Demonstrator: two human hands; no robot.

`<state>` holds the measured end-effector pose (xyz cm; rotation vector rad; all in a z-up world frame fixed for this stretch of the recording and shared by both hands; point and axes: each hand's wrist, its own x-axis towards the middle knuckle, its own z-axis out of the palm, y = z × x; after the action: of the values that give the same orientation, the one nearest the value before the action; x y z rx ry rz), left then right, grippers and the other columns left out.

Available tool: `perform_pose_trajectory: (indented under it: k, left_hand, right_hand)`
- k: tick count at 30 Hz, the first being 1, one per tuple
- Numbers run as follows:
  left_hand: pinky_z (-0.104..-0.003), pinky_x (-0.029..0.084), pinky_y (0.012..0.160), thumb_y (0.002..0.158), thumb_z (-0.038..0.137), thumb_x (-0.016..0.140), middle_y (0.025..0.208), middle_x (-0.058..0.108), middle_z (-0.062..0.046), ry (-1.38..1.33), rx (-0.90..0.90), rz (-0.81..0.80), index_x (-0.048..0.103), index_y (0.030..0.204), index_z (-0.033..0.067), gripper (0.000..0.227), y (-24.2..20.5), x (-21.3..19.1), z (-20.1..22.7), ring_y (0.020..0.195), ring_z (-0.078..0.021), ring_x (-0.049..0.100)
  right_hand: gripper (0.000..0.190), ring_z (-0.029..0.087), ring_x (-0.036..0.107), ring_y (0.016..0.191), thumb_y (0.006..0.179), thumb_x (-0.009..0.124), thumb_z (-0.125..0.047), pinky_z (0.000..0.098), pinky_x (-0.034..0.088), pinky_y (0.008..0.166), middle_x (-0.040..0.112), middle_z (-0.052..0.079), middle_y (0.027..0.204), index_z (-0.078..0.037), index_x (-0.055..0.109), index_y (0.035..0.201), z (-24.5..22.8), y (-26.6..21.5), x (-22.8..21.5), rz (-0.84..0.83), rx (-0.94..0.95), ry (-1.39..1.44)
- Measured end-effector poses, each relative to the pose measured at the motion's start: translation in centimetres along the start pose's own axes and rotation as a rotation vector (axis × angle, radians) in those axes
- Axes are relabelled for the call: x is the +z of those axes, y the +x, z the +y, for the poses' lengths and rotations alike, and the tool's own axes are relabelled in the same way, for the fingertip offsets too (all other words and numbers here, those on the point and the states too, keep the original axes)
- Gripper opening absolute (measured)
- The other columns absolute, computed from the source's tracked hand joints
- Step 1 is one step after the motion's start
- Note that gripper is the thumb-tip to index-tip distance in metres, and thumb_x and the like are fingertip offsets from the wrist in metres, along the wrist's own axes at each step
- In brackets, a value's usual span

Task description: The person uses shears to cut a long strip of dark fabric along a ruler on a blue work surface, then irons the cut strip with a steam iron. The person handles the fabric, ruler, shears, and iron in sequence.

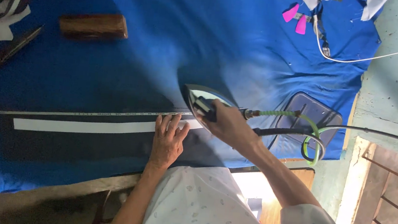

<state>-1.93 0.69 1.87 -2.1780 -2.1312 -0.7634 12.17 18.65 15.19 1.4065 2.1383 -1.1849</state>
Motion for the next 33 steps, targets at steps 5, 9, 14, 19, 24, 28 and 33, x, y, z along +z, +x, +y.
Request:
perform_pose_trajectory:
  k: [5, 9, 14, 19, 24, 28, 33]
  left_hand:
    - [-0.058, 0.035, 0.114, 0.099, 0.006, 0.049, 0.142, 0.054, -0.013, -0.025, -0.055, -0.020, 0.070, 0.116, 0.0287, 0.035, -0.8, -0.6, -0.2, 0.133, -0.0343, 0.047]
    - [-0.057, 0.037, 0.114, 0.099, 0.009, 0.049, 0.142, 0.055, -0.011, -0.060, -0.152, 0.011, 0.072, 0.115, 0.0291, 0.034, -2.1, -1.5, -1.7, 0.134, -0.0330, 0.047]
    - [-0.056, 0.036, 0.115, 0.092, 0.007, 0.057, 0.137, 0.056, -0.011, -0.029, -0.290, 0.080, 0.073, 0.116, 0.0230, 0.033, -4.7, -2.4, -6.5, 0.133, -0.0333, 0.046]
    - [-0.052, 0.041, 0.112, 0.089, 0.000, 0.065, 0.132, 0.058, -0.011, 0.122, -0.361, 0.132, 0.074, 0.115, 0.0182, 0.032, -2.8, -5.8, -12.5, 0.130, -0.0332, 0.046]
    - [-0.062, 0.028, 0.115, 0.094, 0.001, 0.066, 0.146, 0.046, -0.020, 0.152, -0.426, 0.021, 0.057, 0.146, 0.0144, 0.054, 4.9, -11.2, -16.5, 0.135, -0.0433, 0.040]
    - [-0.068, 0.025, 0.114, 0.083, 0.000, 0.085, 0.159, 0.030, -0.025, 0.168, -0.308, -0.071, 0.043, 0.158, 0.0121, 0.087, 11.1, -11.5, -19.5, 0.143, -0.0507, 0.029]
    - [-0.065, 0.026, 0.117, 0.087, 0.021, 0.082, 0.161, 0.032, -0.022, 0.218, -0.181, -0.419, 0.035, 0.159, 0.0142, 0.087, 16.2, -7.3, -22.6, 0.147, -0.0438, 0.030]
  right_hand:
    - [0.032, 0.040, 0.077, 0.078, 0.089, 0.072, -0.034, 0.0474, 0.062, 0.064, 0.075, 0.019, 0.081, -0.012, 0.058, 0.108, -1.8, 0.4, 1.8, -0.069, -0.017, -0.048]
    - [0.030, 0.039, 0.077, 0.073, 0.093, 0.069, -0.036, 0.0463, 0.061, 0.057, 0.074, 0.016, 0.075, -0.010, 0.060, 0.104, -3.6, -0.1, 1.5, -0.095, -0.050, -0.052]
    - [0.024, 0.037, 0.076, 0.069, 0.089, 0.070, -0.028, 0.0449, 0.062, 0.058, 0.073, 0.018, 0.071, -0.008, 0.062, 0.101, -4.7, -0.7, 1.9, -0.207, -0.333, -0.370]
    - [0.015, 0.027, 0.075, 0.061, 0.089, 0.068, -0.027, 0.0366, 0.061, 0.056, 0.070, 0.010, 0.063, -0.014, 0.062, 0.087, -6.7, 0.0, 1.8, -0.348, -0.450, -0.512]
    - [0.016, 0.039, 0.076, 0.073, 0.085, 0.066, -0.025, 0.0466, 0.063, 0.062, 0.074, 0.019, 0.072, -0.009, 0.067, 0.089, -7.1, -0.2, 2.2, -0.420, -0.378, -0.547]
    - [0.019, 0.036, 0.078, 0.078, 0.084, 0.068, -0.027, 0.0442, 0.064, 0.069, 0.076, 0.018, 0.077, -0.010, 0.071, 0.093, -7.7, 0.0, 2.5, -0.458, -0.325, -0.577]
    - [0.027, 0.035, 0.070, 0.069, 0.090, 0.058, -0.030, 0.0480, 0.055, 0.056, 0.071, 0.015, 0.079, -0.010, 0.063, 0.108, -5.5, 1.2, 4.3, -0.535, -0.253, -0.622]
